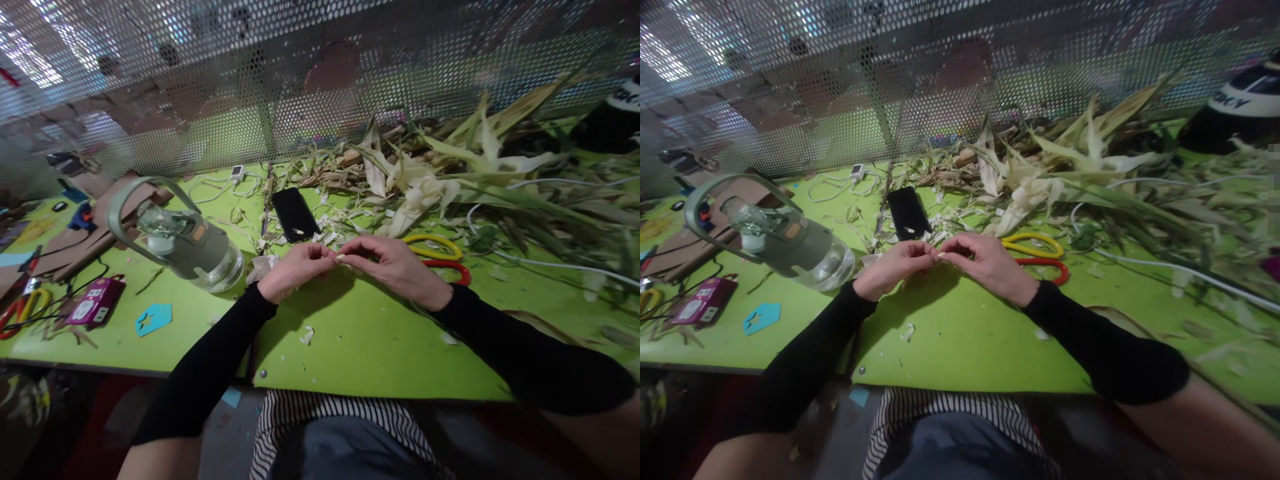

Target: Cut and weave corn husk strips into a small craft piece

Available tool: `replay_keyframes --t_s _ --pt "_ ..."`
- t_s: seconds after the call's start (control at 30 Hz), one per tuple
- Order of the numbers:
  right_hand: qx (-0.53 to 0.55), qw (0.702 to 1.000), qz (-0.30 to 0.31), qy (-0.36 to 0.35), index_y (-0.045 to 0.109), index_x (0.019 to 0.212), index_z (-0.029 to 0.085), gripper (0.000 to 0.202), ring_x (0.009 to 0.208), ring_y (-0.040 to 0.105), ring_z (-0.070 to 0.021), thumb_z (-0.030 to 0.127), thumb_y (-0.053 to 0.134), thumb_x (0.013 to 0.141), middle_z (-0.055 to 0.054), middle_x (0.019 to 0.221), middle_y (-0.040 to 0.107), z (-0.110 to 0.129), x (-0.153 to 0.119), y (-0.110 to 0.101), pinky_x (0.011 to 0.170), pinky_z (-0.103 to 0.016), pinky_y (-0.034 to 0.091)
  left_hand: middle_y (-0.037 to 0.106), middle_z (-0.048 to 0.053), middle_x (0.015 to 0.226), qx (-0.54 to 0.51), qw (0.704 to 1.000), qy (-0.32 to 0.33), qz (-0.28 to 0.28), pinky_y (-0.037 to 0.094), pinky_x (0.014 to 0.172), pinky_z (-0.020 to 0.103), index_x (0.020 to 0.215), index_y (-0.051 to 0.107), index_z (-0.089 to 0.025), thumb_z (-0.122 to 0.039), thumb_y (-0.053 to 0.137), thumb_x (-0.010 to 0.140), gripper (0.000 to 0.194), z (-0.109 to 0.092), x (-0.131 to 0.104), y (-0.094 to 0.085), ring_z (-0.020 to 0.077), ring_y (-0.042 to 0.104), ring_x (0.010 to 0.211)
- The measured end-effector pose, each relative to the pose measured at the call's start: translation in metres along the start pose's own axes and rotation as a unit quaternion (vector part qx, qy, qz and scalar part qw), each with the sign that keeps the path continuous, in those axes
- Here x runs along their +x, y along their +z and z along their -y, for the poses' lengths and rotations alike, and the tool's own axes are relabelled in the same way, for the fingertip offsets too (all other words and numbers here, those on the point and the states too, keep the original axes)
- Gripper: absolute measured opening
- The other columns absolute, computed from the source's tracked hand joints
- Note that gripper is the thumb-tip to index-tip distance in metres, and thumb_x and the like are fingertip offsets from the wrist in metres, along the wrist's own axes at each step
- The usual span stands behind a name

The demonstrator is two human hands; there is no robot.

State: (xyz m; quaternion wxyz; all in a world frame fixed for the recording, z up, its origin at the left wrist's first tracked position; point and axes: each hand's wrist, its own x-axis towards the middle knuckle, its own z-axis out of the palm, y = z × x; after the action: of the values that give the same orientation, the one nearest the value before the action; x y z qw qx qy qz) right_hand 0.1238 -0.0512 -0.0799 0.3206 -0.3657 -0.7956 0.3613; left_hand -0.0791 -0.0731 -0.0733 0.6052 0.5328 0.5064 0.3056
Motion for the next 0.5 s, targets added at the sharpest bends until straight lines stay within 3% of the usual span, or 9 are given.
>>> replay_keyframes --t_s 0.13,0.27,0.5 --pt "0.002 1.0 0.01 0.006 0.075 0.094 0.021 0.025 0.082 0.068 -0.0223 0.045 0.067 0.092 -0.007 0.092 0.078 -0.0012 0.0005 0.0004 0.075 -0.037 0.051 0.055 -0.006 0.066 0.046 0.999 0.022 -0.016 0.033 0.06 0.022 0.078 0.061 -0.015 -0.022 0.07 0.085 0.014 -0.0009 -0.0024 0.0018 0.0055 0.044 0.058" --pt "-0.001 1.0 0.0 0.002 0.073 0.092 0.021 0.022 0.079 0.066 -0.0208 0.043 0.067 0.092 -0.006 0.09 0.076 0.0006 -0.0007 0.0014 0.071 -0.035 0.05 0.06 -0.005 0.073 0.044 0.997 0.045 -0.034 0.039 0.066 0.022 0.083 0.062 -0.015 -0.016 0.066 0.086 0.005 -0.0034 -0.004 0.0037 0.0062 0.05 0.063" --pt "-0.024 0.998 -0.015 -0.057 0.074 0.09 0.024 0.012 0.081 0.067 -0.0212 0.032 0.065 0.092 -0.004 0.088 0.075 -0.002 -0.0014 0.0006 0.074 -0.037 0.051 0.061 -0.004 0.067 -0.036 0.999 0.001 -0.002 0.038 0.066 0.022 0.079 0.066 -0.012 -0.015 0.068 0.085 0.006 -0.0012 -0.0001 0.0001 0.006 0.052 0.062"
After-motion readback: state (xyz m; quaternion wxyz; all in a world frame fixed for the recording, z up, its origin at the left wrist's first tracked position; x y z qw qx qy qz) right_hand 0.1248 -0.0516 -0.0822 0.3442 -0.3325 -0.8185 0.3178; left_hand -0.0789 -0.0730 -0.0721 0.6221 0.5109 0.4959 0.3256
